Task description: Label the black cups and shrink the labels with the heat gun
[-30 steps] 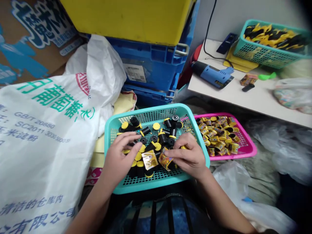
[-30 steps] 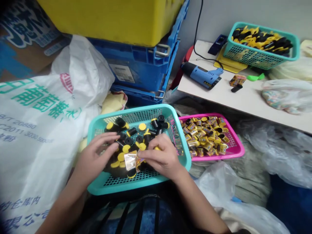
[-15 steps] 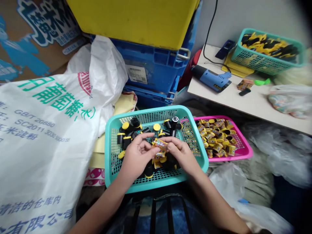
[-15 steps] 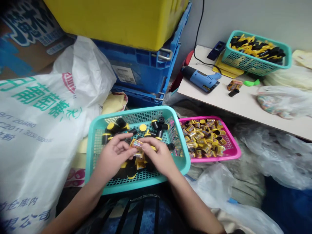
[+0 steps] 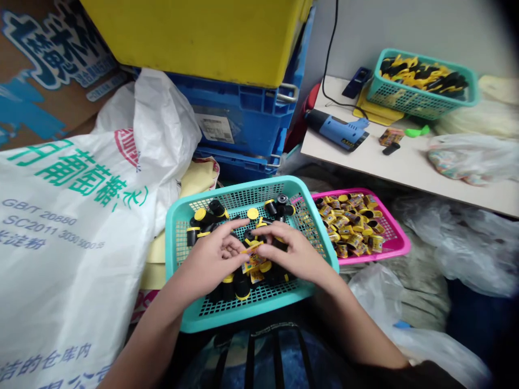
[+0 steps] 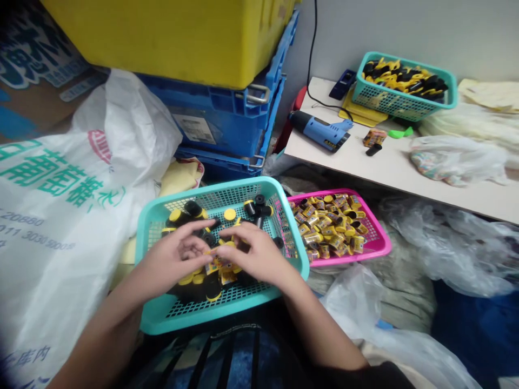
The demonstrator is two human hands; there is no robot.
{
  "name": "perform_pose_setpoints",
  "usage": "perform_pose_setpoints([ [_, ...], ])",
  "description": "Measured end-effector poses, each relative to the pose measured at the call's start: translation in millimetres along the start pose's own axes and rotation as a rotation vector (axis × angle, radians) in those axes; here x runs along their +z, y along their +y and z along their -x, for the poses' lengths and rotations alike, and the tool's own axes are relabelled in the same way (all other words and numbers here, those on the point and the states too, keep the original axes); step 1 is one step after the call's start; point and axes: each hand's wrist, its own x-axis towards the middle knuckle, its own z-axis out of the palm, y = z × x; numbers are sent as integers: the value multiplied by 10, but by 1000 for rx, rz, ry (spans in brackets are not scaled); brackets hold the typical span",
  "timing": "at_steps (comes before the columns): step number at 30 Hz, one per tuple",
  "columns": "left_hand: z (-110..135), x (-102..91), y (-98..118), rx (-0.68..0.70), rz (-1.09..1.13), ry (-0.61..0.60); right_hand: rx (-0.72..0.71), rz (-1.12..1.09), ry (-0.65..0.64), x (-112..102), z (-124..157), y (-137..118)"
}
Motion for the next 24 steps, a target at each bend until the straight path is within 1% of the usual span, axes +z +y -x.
perform_pose_setpoints([
  [2, -11, -30, 40, 22, -20, -43, -51, 21, -80, -13, -42, -49],
  [3, -20, -29, 46, 40, 1, -36, -52, -11, -88, -3, -60, -62],
  [5, -50, 9, 18, 64, 95, -7, 7, -132, -32, 45, -84, -59],
  [8, -103, 139, -108, 19, 282, 23, 136, -317, 81, 142, -94, 8],
  [11, -137, 256, -245, -32, 461, 145, 168, -361, 123, 191, -75, 93],
  [13, -139, 281, -301, -18, 497, 243, 156, -397, 111, 181, -56, 139],
  [14, -135, 278, -318, -4, 479, 284, 146, -462, 104, 164, -46, 159],
  [16, -124, 256, -340, 21, 423, 349, 126, -672, 109, 117, -31, 196],
  [18, -118, 231, -363, 36, 397, 381, 117, -842, 159, 62, -13, 228],
  [19, -118, 223, -377, 41, 403, 390, 112, -869, 193, 35, -1, 241],
  [21, -123, 216, -407, 44, 438, 402, 99, -829, 246, -13, 29, 261],
  [22, -127, 217, -420, 45, 461, 403, 85, -791, 254, -32, 47, 267],
  [24, -135, 224, -433, 50, 507, 391, 56, -713, 226, -56, 77, 273],
])
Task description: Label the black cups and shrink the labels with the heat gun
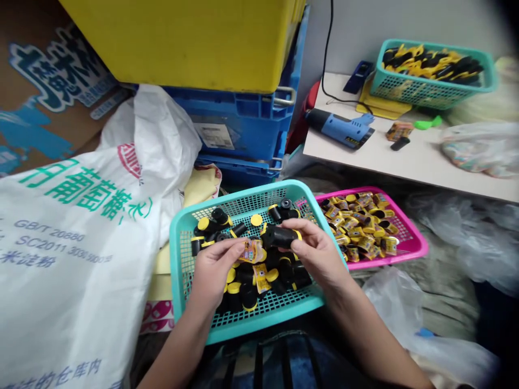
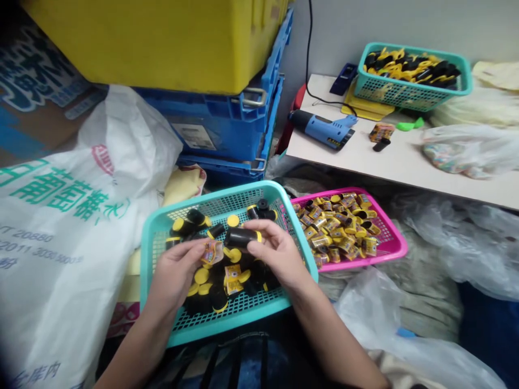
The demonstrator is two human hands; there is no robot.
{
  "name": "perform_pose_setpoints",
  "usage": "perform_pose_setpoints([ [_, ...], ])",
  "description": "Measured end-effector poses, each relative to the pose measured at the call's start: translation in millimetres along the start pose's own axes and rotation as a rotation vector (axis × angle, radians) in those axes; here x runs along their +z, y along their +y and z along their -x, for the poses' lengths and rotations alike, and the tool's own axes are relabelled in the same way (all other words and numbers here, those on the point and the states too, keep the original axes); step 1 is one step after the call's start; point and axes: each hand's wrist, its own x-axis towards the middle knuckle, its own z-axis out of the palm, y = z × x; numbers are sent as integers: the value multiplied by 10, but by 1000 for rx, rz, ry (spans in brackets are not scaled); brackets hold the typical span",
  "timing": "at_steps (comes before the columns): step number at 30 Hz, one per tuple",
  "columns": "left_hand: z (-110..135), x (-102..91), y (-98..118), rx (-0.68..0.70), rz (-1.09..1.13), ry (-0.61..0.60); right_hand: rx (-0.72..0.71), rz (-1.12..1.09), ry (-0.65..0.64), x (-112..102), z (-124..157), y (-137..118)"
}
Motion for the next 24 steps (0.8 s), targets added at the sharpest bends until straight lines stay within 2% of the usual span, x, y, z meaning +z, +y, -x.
perform_pose_setpoints([
  [6, 2, 43, 14, 26, 77, -10, -129, 147, -144, 36, 22, -34],
  [12, 10, 38, 3, 84, 44, 1, -316, 391, -174, 41, 28, -49],
  [19, 25, 41, -16, 181, -58, 42, -380, 629, -105, 53, 59, -49],
  [24, 34, 80, -10, 229, -100, 77, -427, 654, -164, 60, 72, -49],
])
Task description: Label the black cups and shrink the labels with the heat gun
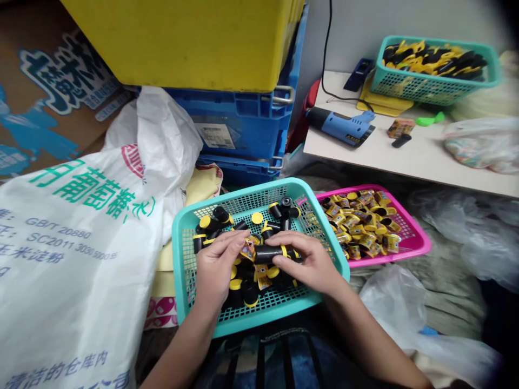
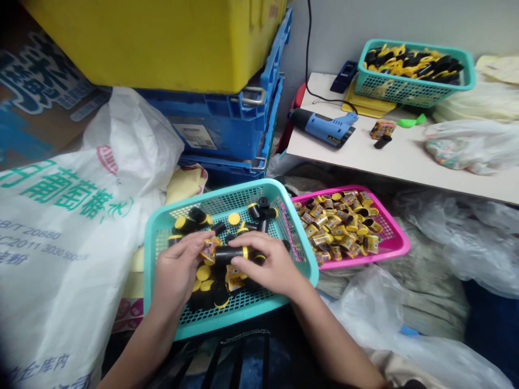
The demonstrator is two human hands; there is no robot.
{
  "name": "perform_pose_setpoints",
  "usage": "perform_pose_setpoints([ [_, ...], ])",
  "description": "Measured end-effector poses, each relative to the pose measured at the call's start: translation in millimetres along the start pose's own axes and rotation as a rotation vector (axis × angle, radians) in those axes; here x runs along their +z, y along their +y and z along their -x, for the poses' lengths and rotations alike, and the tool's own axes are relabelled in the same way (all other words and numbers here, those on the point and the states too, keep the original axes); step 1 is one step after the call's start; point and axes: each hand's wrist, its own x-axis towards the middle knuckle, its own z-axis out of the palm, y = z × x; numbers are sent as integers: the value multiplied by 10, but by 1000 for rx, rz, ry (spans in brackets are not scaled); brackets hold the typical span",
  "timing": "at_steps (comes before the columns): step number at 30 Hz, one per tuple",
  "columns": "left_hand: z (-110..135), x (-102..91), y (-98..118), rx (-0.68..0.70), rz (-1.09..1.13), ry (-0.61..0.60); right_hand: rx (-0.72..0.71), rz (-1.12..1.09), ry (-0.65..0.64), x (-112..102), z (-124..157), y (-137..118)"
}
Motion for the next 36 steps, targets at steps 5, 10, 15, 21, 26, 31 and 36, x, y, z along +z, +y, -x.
perform_pose_setpoints([
  [5, -10, 0, 2, -13, 13, 19, 17, 23, 5, -5, 12, 11],
  [10, -2, -2, -6, -15, -4, -9, 109, -45, 28, 7, 11, 24],
  [15, 5, 31, 36, -35, -14, -36, 177, -56, 92, 74, 21, 36],
  [21, -25, -187, 184, 142, -477, 28, 389, -449, 241, 30, 9, 87],
  [26, 102, -230, 124, 382, -1033, -179, 516, -658, 227, -2, -29, 115],
  [31, 301, 60, -38, 350, -1382, -340, 408, -573, 163, 63, -14, 113],
  [36, 331, 153, -85, 329, -1425, -462, 234, -213, 77, 100, 14, 81],
])
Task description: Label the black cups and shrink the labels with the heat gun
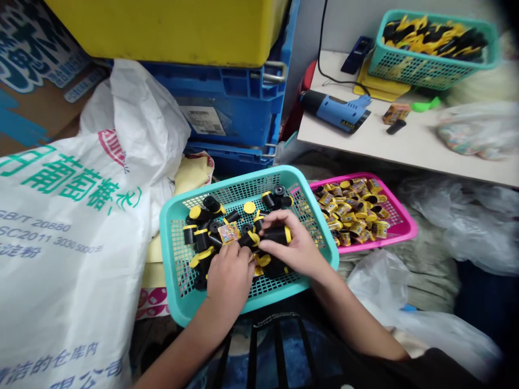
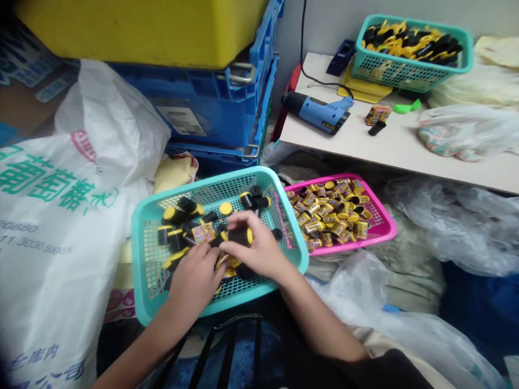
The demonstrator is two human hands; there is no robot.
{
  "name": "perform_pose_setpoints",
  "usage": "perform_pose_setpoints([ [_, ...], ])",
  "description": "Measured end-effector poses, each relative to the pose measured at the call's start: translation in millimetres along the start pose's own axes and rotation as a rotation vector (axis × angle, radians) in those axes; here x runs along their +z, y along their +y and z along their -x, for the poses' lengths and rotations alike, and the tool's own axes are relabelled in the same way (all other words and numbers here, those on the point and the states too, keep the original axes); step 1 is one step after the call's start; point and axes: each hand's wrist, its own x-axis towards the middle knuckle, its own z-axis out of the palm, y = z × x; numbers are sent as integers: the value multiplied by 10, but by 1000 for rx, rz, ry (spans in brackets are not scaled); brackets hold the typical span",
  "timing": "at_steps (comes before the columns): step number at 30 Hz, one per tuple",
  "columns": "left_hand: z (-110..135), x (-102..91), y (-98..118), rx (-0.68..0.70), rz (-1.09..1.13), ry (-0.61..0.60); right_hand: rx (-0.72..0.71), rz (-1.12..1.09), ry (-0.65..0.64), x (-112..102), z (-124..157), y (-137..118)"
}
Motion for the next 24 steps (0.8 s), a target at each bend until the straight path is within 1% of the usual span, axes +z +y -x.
perform_pose_setpoints([
  [1, -2, -8, -13, 9, 56, -6, -25, 50, -16, 6, 2, -8],
  [3, -4, -35, -53, 6, 242, -3, -39, 94, -58, 20, -2, -23],
  [6, -13, -77, -131, -83, 623, 33, -8, 112, -96, 42, -12, -28],
  [8, -31, -91, -184, -172, 833, 83, 23, 137, -60, 49, -11, -16],
  [10, -64, -98, -224, -238, 981, 147, 56, 121, -14, 39, 0, 6],
  [11, -85, -100, -235, -262, 1039, 176, 77, 74, -14, 26, 8, 19],
  [13, -130, -107, -238, -294, 1145, 198, 123, -97, -79, -9, 28, 46],
  [15, -171, -114, -225, -310, 1235, 179, 182, -277, -194, -46, 39, 67],
  [17, -197, -117, -213, -319, 1310, 144, 211, -380, -244, -69, 35, 76],
  [19, -207, -119, -211, -339, 1372, 128, 220, -404, -190, -78, 13, 77],
  [21, -207, -125, -219, -361, 1408, 130, 241, -400, -80, -80, -16, 73],
  [24, -196, -147, -231, -382, 1397, 142, 293, -433, 73, -92, -56, 57],
])
